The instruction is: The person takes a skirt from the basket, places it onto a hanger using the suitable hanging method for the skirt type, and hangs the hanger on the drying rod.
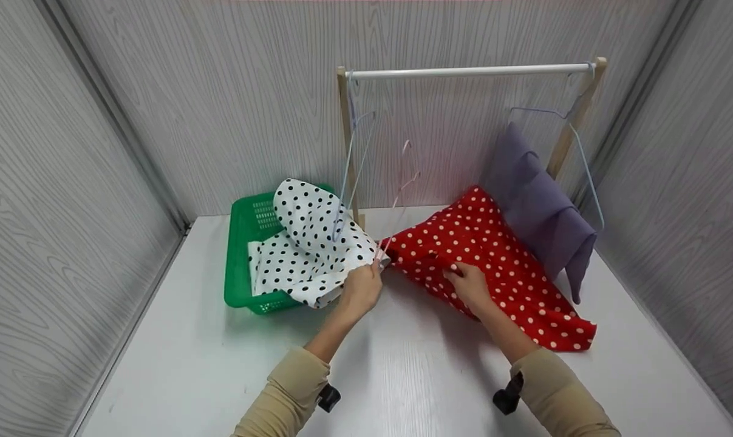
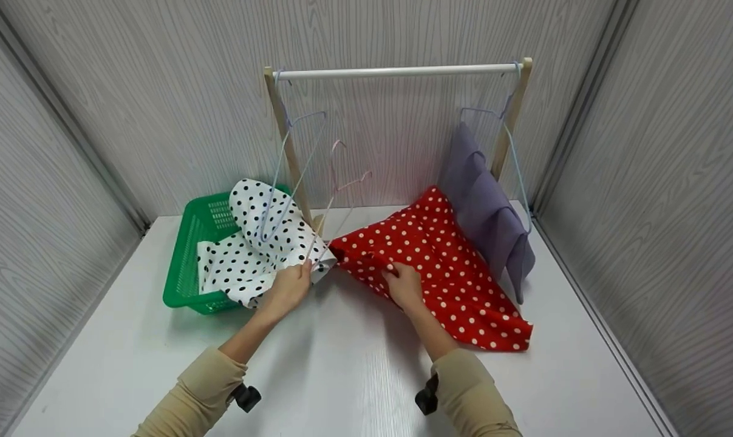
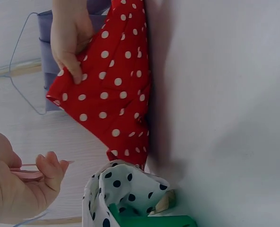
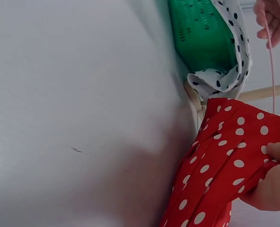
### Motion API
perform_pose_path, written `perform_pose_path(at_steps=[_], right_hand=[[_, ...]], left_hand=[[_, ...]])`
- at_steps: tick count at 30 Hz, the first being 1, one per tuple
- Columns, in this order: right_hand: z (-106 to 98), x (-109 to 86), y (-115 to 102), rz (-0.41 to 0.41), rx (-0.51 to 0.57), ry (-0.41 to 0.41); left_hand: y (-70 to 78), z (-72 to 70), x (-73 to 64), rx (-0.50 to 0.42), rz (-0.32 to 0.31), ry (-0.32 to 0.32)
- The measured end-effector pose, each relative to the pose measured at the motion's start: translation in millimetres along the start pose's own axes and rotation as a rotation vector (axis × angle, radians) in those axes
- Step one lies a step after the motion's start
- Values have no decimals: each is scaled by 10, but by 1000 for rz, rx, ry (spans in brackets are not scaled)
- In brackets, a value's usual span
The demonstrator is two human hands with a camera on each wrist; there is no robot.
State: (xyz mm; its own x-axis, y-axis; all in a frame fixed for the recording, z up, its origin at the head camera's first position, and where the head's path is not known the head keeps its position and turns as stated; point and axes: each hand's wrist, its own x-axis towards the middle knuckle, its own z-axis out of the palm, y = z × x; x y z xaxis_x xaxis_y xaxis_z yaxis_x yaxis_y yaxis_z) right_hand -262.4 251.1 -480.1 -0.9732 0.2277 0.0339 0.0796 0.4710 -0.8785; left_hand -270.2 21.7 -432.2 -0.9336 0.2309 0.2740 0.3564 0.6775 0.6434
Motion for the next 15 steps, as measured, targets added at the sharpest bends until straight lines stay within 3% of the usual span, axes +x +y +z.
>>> perform_pose_path(at_steps=[10,15], right_hand=[[-284,175,-83,159,273,29],[-445,245,-149,194,379,72]], left_hand=[[-81,37,-16,-33,-46,0],[-89,41,-7,-15,-69,-3]])
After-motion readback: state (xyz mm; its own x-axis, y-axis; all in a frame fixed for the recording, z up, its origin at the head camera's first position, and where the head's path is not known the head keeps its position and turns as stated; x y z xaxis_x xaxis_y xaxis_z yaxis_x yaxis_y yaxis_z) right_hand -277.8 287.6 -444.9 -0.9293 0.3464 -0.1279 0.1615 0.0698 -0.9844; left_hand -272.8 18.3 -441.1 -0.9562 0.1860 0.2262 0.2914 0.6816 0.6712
